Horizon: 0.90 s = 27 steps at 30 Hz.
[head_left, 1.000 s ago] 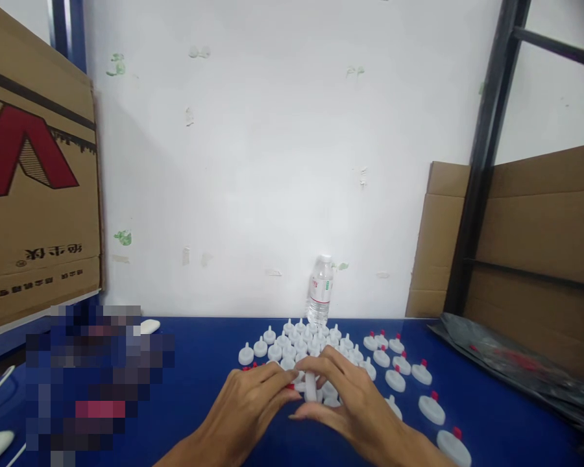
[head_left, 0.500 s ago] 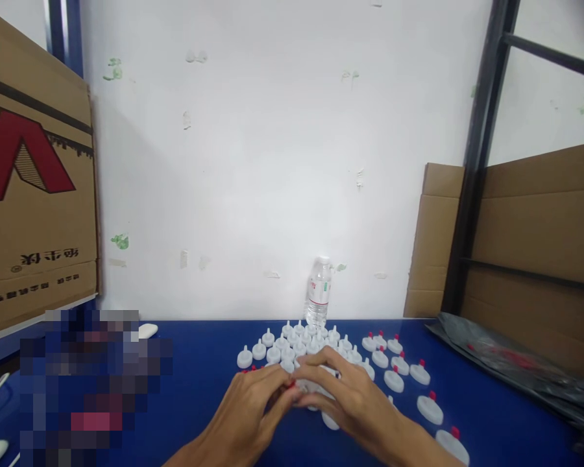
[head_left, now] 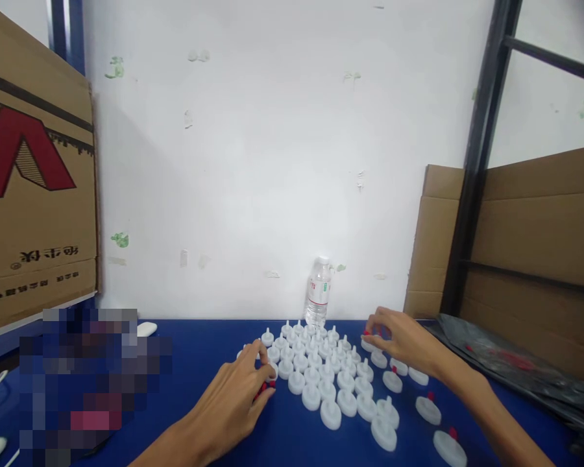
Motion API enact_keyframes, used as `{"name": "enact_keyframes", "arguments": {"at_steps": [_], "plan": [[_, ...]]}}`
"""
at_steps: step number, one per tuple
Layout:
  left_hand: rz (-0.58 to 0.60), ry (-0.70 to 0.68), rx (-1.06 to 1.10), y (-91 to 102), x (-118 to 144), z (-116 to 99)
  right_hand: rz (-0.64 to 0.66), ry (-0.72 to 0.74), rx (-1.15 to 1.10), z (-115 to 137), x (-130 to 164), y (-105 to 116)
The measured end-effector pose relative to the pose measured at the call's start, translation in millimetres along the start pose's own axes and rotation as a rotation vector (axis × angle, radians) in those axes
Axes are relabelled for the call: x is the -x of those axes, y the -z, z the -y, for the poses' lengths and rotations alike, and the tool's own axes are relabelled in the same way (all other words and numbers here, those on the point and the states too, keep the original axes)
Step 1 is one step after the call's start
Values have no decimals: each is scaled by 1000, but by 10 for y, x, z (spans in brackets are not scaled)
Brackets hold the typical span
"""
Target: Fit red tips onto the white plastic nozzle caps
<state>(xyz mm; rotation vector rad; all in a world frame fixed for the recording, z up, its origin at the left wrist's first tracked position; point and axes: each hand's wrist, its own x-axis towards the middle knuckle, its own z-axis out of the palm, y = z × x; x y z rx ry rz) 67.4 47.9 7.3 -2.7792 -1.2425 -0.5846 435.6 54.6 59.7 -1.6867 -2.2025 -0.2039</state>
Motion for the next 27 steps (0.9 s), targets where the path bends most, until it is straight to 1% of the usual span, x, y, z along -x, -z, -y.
{"name": "enact_keyframes", "arguments": {"at_steps": [3, 5, 10, 16, 20, 27], "plan": [[33, -7, -37, -22, 2, -8, 141, -51, -9, -17, 1, -58], [37, -22, -66, -32, 0, -12, 189, -66, -13, -18, 2, -101], [33, -49, -118, -72, -15, -3, 213, -81, -14, -53, 7, -160], [44, -45, -136, -165, -29, 35, 225, -100, -8, -88, 22, -135], [64, -47, -109, -139, -42, 15, 233, -109, -3, -126, 42, -125], [-9, -79, -3, -68, -7, -81, 259, -102, -4, -118, 30, -160]]}}
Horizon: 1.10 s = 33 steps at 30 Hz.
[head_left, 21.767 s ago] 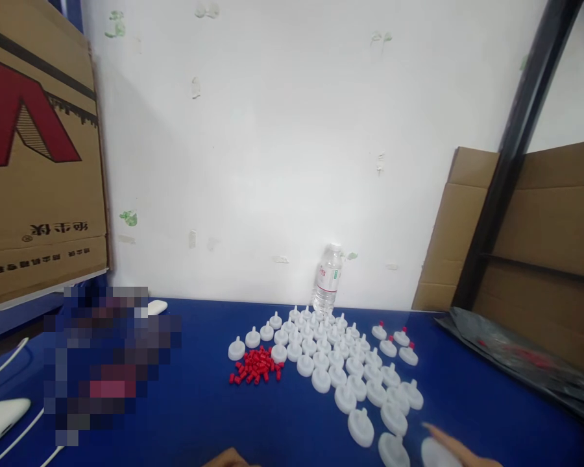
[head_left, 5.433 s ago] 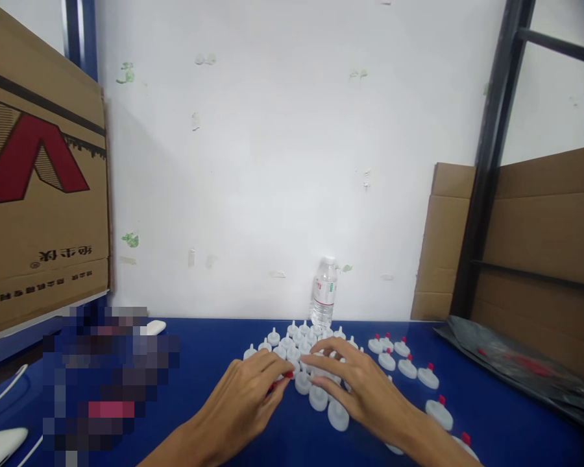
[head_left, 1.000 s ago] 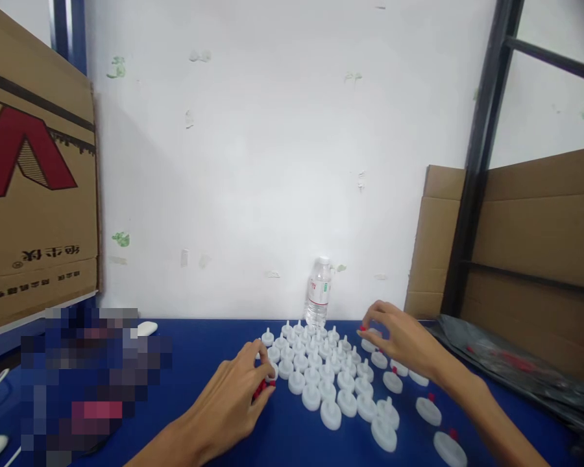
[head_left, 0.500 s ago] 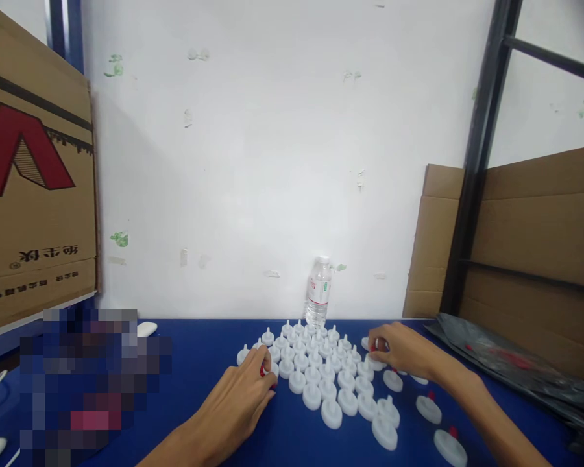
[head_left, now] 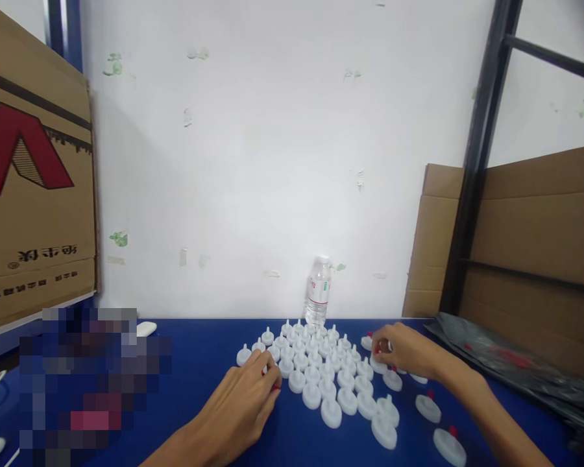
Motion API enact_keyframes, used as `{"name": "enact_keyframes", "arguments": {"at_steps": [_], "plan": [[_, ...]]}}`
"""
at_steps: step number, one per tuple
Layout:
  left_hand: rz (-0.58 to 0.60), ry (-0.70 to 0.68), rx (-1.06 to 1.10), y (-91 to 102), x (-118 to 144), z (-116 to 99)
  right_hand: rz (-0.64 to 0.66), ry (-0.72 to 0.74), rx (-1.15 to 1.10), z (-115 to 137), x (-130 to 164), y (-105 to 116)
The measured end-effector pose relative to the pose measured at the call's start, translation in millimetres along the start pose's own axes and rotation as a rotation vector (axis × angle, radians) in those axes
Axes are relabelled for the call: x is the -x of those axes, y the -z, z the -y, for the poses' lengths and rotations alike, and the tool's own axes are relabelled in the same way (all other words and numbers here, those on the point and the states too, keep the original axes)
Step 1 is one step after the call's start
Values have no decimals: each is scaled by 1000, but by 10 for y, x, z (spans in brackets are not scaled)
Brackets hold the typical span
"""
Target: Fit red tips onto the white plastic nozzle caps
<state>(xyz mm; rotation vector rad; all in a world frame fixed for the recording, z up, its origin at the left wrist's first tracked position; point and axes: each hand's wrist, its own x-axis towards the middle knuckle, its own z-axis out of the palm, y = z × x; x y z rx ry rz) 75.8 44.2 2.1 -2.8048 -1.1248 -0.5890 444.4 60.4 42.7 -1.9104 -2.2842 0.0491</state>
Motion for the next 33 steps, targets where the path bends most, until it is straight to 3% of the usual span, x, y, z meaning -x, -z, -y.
{"name": "enact_keyframes", "arguments": {"at_steps": [15, 20, 26, 33], "plan": [[-29, 9, 74, -18, -11, -10, 23, -16, -39, 6, 53, 30], [-69, 6, 94, -6, -24, 0, -30, 46, -130, 113, 43, 90], [-105, -2, 89, 4, -20, -6, 21, 131, -174, 203, 47, 28], [-188, -33, 51, -39, -35, 2, -213, 204, -399, 428, 110, 143]]}}
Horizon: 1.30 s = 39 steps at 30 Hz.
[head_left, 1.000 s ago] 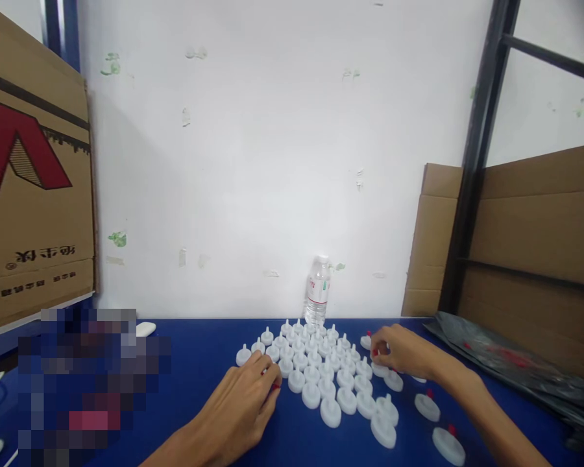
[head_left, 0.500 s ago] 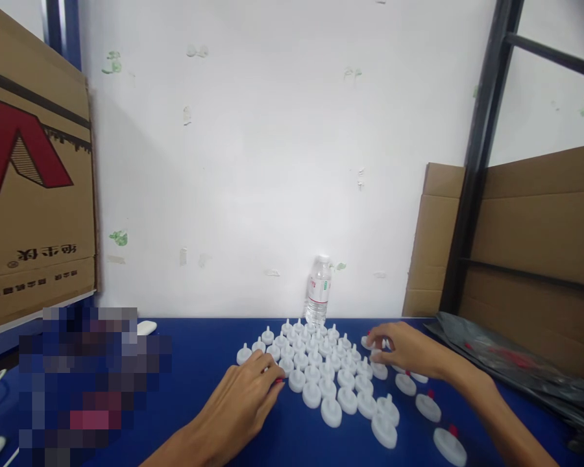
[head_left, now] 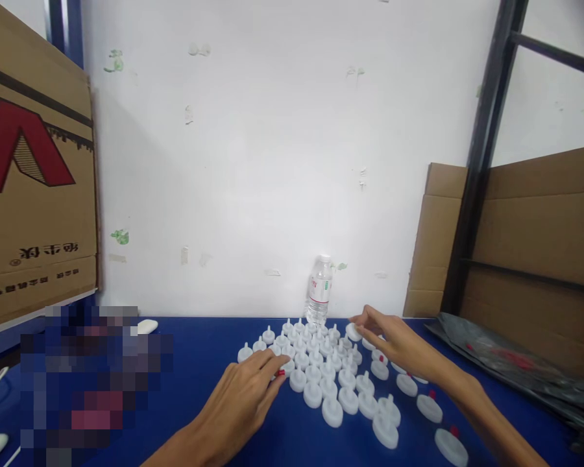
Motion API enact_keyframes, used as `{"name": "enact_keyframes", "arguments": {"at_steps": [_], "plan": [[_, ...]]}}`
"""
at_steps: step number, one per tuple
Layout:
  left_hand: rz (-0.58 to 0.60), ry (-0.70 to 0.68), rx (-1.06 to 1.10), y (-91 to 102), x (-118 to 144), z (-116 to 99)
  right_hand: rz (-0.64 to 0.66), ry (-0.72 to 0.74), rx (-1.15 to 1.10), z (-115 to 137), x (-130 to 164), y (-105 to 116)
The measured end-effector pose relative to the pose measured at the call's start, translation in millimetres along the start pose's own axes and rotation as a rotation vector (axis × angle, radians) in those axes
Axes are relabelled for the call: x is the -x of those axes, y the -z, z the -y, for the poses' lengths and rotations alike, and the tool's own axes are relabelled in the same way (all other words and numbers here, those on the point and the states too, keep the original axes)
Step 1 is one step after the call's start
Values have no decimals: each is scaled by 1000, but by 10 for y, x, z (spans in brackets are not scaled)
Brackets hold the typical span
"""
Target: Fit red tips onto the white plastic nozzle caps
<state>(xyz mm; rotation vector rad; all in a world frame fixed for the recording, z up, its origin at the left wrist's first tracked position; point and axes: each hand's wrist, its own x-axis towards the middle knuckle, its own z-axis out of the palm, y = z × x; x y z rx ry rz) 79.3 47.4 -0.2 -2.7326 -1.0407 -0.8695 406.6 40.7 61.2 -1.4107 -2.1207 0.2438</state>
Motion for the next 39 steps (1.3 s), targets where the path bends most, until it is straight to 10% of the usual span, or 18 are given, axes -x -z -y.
{"name": "enact_keyframes", "arguments": {"at_steps": [14, 39], "plan": [[-105, -194, 48, 24, 30, -84, -66, 457, 173, 660, 108, -770], [41, -21, 152, 79, 12, -162, -147, 513, 114, 631, 76, -795]]}}
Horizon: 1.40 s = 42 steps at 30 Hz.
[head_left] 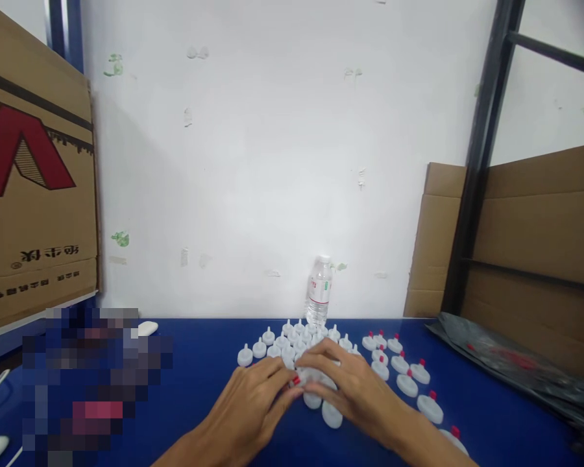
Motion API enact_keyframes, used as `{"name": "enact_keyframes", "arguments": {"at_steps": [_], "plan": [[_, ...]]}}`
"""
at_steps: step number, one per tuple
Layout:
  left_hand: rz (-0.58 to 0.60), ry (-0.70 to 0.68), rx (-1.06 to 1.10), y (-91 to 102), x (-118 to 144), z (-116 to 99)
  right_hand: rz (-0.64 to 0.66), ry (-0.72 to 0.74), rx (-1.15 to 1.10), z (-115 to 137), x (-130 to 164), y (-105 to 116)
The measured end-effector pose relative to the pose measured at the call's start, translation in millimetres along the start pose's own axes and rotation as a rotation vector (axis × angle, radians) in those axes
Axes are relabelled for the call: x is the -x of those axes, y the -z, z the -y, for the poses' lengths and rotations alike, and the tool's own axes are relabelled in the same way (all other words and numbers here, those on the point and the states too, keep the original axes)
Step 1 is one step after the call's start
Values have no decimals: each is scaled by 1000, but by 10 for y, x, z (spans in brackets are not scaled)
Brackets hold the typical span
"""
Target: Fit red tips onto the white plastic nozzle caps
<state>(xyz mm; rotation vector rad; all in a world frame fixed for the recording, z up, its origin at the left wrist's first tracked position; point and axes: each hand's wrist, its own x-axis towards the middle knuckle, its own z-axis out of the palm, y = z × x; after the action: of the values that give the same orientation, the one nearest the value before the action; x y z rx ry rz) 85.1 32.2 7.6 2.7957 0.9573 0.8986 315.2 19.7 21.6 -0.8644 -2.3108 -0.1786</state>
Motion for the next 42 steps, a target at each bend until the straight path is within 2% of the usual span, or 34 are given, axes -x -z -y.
{"name": "enact_keyframes", "arguments": {"at_steps": [3, 5, 10, 14, 18, 24, 29, 32, 35, 38, 42], "plan": [[52, 32, -132, 62, -27, 88, -84, -124, 145, -250, -11, 216], [89, 66, -194, 93, -24, 158, -124, -293, 222, -496, 42, 414], [182, 128, -274, 158, 1, 246, 28, -803, 435, -1190, 339, 811], [233, 154, -251, 205, -4, 252, 88, -902, 435, -1567, 583, 859], [258, 144, -240, 219, -1, 257, 152, -925, 412, -1739, 692, 794], [276, 144, -250, 207, 5, 231, 202, -881, 349, -1794, 723, 681], [289, 144, -260, 243, 12, 212, 211, -860, 304, -1728, 710, 649], [310, 132, -278, 269, 18, 204, 162, -830, 303, -1594, 602, 689], [340, 94, -364, 278, 16, 188, 130, -741, 257, -1398, 442, 690], [371, 64, -443, 275, 6, 171, 185, -646, 162, -1218, 329, 602], [393, 67, -473, 266, -5, 173, 266, -597, 94, -1099, 302, 447]]}}
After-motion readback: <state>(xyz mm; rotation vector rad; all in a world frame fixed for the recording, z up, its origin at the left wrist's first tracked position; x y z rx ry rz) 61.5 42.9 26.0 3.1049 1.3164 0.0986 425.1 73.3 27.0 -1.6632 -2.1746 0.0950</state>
